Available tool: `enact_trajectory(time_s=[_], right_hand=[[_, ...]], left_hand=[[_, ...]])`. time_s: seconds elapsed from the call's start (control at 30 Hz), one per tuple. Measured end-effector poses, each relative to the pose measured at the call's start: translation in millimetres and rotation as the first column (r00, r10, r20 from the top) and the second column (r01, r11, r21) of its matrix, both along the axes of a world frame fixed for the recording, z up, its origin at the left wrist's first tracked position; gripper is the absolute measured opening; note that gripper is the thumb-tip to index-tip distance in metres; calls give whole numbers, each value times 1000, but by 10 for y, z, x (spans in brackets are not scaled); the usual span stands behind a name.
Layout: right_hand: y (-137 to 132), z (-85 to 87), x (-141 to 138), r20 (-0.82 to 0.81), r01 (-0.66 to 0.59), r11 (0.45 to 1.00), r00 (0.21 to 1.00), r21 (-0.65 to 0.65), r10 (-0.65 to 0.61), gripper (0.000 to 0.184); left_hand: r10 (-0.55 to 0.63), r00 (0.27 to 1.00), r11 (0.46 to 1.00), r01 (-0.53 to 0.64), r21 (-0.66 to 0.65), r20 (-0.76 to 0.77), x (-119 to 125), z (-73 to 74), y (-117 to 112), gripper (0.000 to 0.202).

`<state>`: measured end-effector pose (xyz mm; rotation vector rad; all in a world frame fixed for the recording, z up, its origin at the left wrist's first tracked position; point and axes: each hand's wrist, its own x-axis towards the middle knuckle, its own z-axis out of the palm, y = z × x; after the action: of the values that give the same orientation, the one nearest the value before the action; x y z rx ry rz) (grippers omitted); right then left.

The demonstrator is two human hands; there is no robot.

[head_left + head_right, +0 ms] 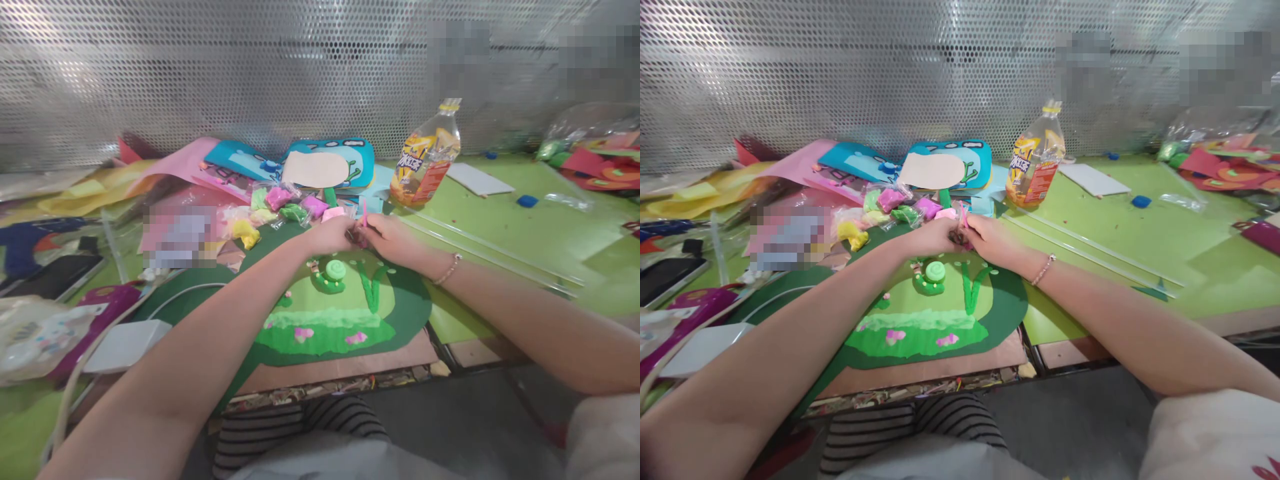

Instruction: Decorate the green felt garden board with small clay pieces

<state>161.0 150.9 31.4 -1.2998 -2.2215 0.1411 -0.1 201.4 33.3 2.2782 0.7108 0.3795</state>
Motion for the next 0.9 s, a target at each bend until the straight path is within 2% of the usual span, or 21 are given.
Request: enact_trajectory(time_s=[0.13, 0.43, 0.73, 0.9], right_hand=[[-12, 9, 3, -20, 23, 999, 1000, -24, -24, 20], [-27, 22, 3, -80, -6, 1000, 997, -12, 5, 18], [-35, 40, -9, -42, 10, 999, 999, -53, -12, 18], [-53, 62, 4, -93, 9, 999, 996, -42, -13, 18]], left_hand=[[-7, 1000, 1000, 7, 15, 2, 3, -5, 9, 11], [-19, 1000, 1000, 19, 23, 9, -1, -7, 6, 13], [-10, 1000, 1000, 10, 18, 11, -2, -2, 0, 13], [-21, 999, 1000, 21, 8, 24, 2, -15, 6, 13]])
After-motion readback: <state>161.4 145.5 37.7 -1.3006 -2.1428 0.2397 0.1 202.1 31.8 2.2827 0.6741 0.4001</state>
